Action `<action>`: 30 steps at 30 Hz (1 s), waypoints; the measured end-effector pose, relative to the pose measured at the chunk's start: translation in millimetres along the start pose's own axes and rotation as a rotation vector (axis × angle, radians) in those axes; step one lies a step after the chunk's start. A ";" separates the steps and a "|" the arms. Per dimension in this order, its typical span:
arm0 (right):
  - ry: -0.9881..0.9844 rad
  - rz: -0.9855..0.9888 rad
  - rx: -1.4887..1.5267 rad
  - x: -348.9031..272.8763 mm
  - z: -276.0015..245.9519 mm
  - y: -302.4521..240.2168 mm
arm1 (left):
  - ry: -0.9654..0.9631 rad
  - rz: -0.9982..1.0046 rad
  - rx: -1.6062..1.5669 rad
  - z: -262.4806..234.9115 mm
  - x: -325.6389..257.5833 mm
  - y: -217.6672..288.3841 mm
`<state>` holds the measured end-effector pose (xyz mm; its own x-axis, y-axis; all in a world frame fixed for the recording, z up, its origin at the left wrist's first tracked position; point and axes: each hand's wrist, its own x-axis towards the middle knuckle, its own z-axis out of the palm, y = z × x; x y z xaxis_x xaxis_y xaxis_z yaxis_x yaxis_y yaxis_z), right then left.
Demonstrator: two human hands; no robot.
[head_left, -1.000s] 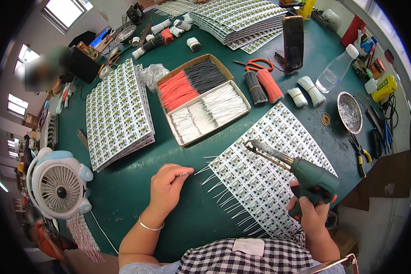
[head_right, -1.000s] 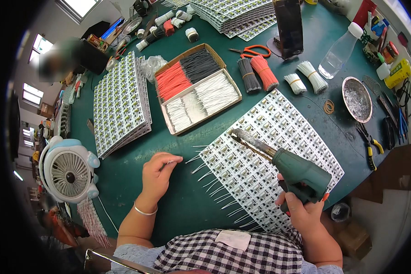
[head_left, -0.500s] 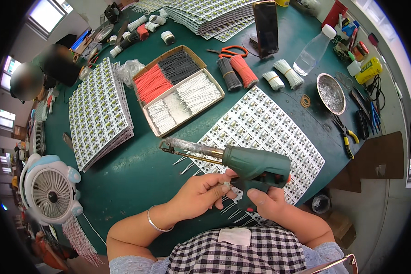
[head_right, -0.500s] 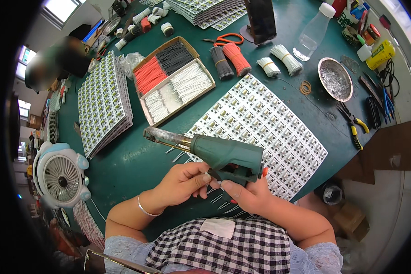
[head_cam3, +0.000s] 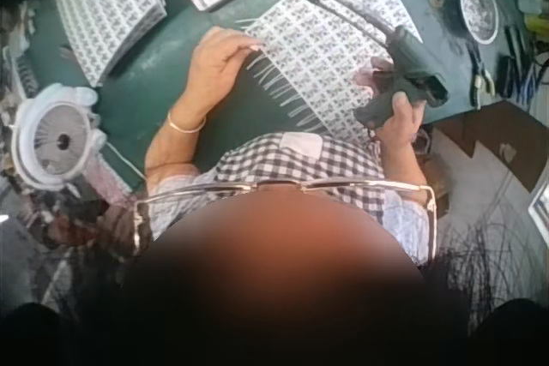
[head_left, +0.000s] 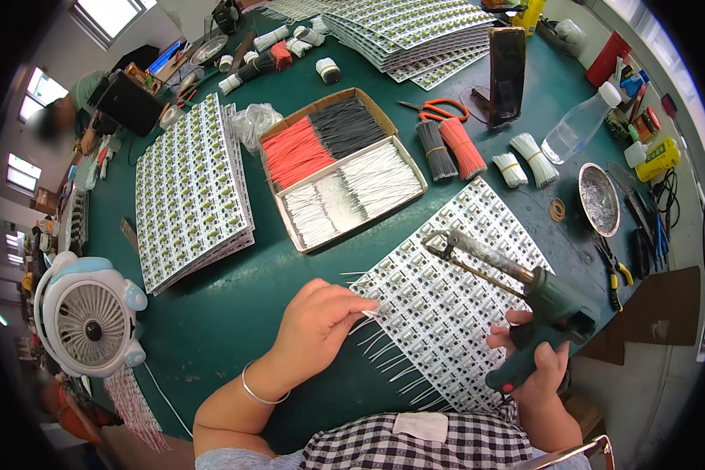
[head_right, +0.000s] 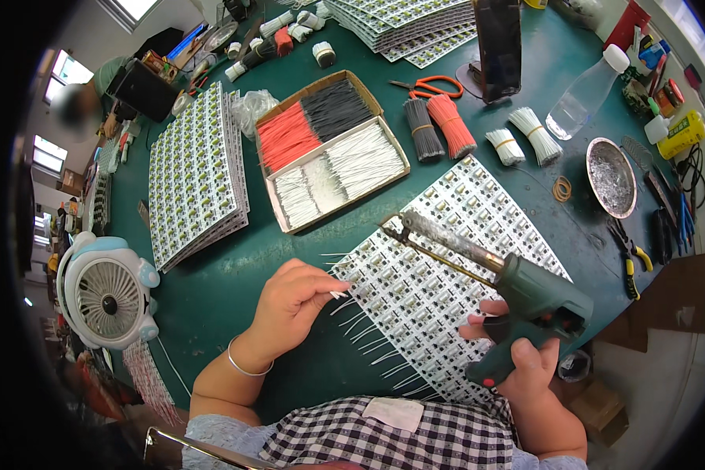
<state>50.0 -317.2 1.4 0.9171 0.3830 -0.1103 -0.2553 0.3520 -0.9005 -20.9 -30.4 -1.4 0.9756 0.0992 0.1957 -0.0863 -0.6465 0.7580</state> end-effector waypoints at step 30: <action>-0.272 0.075 -0.959 -29.2 -2.7 16.6 | 0.156 0.294 0.628 24.9 8.5 -24.2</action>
<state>19.8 -324.9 -11.5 0.7772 0.6004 -0.1883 0.1555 -0.4731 -0.8672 -5.5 -32.7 -33.5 0.8853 -0.0697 0.4598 -0.1634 -0.9723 0.1674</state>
